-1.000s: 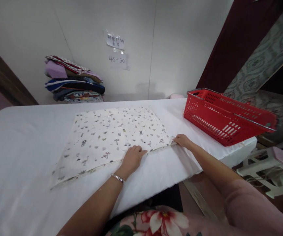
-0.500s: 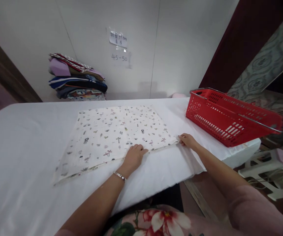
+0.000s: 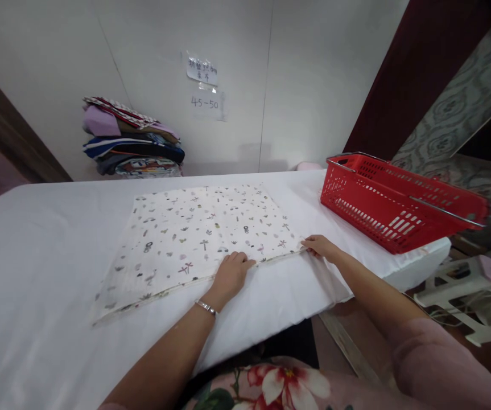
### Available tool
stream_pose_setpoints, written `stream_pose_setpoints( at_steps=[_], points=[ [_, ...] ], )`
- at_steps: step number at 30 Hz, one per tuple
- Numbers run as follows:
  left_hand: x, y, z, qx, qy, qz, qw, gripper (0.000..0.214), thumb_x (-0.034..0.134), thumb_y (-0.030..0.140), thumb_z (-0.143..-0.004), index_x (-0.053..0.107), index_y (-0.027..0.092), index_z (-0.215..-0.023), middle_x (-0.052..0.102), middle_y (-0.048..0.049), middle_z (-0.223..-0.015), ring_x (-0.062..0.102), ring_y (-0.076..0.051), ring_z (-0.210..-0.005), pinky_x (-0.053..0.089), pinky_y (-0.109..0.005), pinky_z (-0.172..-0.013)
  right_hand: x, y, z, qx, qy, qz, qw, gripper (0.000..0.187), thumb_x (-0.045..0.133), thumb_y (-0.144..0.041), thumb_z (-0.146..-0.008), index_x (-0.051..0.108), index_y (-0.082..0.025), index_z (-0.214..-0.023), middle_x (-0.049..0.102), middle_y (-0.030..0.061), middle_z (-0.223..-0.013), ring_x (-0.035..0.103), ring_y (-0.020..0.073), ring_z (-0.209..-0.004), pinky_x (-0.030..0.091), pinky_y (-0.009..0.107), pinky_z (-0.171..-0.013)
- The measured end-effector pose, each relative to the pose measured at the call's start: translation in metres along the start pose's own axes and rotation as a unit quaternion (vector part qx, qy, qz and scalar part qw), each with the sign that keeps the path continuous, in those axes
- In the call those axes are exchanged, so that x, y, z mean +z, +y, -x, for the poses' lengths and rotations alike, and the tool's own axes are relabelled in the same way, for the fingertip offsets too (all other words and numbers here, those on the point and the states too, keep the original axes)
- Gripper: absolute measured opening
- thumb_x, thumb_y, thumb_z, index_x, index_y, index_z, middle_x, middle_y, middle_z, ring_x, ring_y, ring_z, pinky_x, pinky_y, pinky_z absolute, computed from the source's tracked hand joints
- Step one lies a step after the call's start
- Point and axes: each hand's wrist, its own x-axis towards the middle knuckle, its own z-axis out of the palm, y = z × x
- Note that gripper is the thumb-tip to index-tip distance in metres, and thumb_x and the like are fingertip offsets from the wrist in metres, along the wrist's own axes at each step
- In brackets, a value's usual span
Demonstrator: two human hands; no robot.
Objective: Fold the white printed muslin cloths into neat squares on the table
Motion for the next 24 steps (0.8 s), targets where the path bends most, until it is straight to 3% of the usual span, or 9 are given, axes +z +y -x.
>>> stream_pose_setpoints(
  at_steps=[6, 10, 15, 18, 20, 22, 24],
  points=[
    [-0.001, 0.001, -0.001, -0.002, -0.011, 0.001, 1.0, 0.03, 0.043, 0.012, -0.088, 0.062, 0.026, -0.106, 0.055, -0.004, -0.089, 0.047, -0.018, -0.084, 0.037, -0.031, -0.073, -0.006, 0.005, -0.006, -0.023, 0.039, 0.042, 0.998, 0.018, 0.055, -0.03, -0.079, 0.056, -0.015, -0.068, 0.045, -0.0052, -0.046, 0.04, 0.0073, -0.042, 0.03, 0.02, -0.042],
    [0.0, 0.002, -0.001, 0.002, -0.014, 0.01, 1.0, 0.028, 0.042, 0.014, -0.089, 0.063, 0.023, -0.105, 0.056, -0.0048, -0.091, 0.047, -0.018, -0.086, 0.038, -0.032, -0.075, -0.007, 0.009, -0.011, -0.041, 0.061, 0.115, 0.991, 0.017, 0.055, -0.027, -0.076, 0.06, -0.014, -0.066, 0.047, -0.0041, -0.045, 0.042, 0.0087, -0.044, 0.029, 0.021, -0.046],
    [0.001, 0.003, 0.0, -0.011, -0.009, 0.021, 1.0, 0.025, 0.039, 0.016, -0.091, 0.062, 0.018, -0.099, 0.057, -0.0049, -0.092, 0.048, -0.018, -0.089, 0.039, -0.032, -0.077, -0.006, 0.014, -0.013, -0.071, 0.082, 0.216, 0.97, 0.016, 0.058, -0.029, -0.075, 0.064, -0.016, -0.068, 0.059, 0.0011, -0.059, 0.053, 0.014, -0.06, 0.033, 0.023, -0.055],
    [0.001, 0.004, 0.0, -0.018, -0.008, 0.017, 1.0, 0.023, 0.039, 0.016, -0.091, 0.062, 0.018, -0.096, 0.058, -0.0051, -0.092, 0.048, -0.018, -0.089, 0.039, -0.032, -0.077, -0.005, 0.015, -0.008, -0.082, 0.108, 0.256, 0.957, 0.019, 0.056, -0.033, -0.077, 0.065, -0.017, -0.083, 0.064, 0.0058, -0.078, 0.056, 0.0195, -0.076, 0.037, 0.026, -0.064],
    [0.002, 0.004, -0.001, -0.018, -0.004, 0.016, 1.0, 0.022, 0.041, 0.016, -0.09, 0.062, 0.018, -0.095, 0.057, -0.0051, -0.091, 0.048, -0.018, -0.088, 0.039, -0.032, -0.076, 0.001, 0.011, -0.001, -0.135, 0.149, 0.284, 0.937, 0.024, 0.052, -0.03, -0.08, 0.063, -0.017, -0.097, 0.063, 0.0098, -0.095, 0.055, 0.0233, -0.09, 0.04, 0.03, -0.072],
    [0.003, 0.004, -0.001, -0.017, 0.0, 0.015, 1.0, 0.02, 0.042, 0.016, -0.09, 0.062, 0.018, -0.094, 0.057, -0.0049, -0.09, 0.048, -0.018, -0.088, 0.039, -0.032, -0.075, 0.014, 0.003, 0.01, -0.249, 0.182, 0.3, 0.903, 0.025, 0.047, -0.024, -0.082, 0.061, -0.017, -0.102, 0.06, 0.0113, -0.105, 0.052, 0.0245, -0.099, 0.04, 0.034, -0.081],
    [0.004, 0.004, -0.001, -0.015, 0.001, 0.01, 1.0, 0.018, 0.043, 0.017, -0.089, 0.061, 0.018, -0.092, 0.057, -0.0049, -0.09, 0.048, -0.019, -0.087, 0.038, -0.032, -0.074, 0.033, -0.012, 0.022, -0.381, 0.174, 0.281, 0.863, 0.023, 0.043, -0.021, -0.085, 0.061, -0.018, -0.099, 0.06, 0.0104, -0.103, 0.051, 0.0237, -0.099, 0.041, 0.036, -0.085]
  ],
)
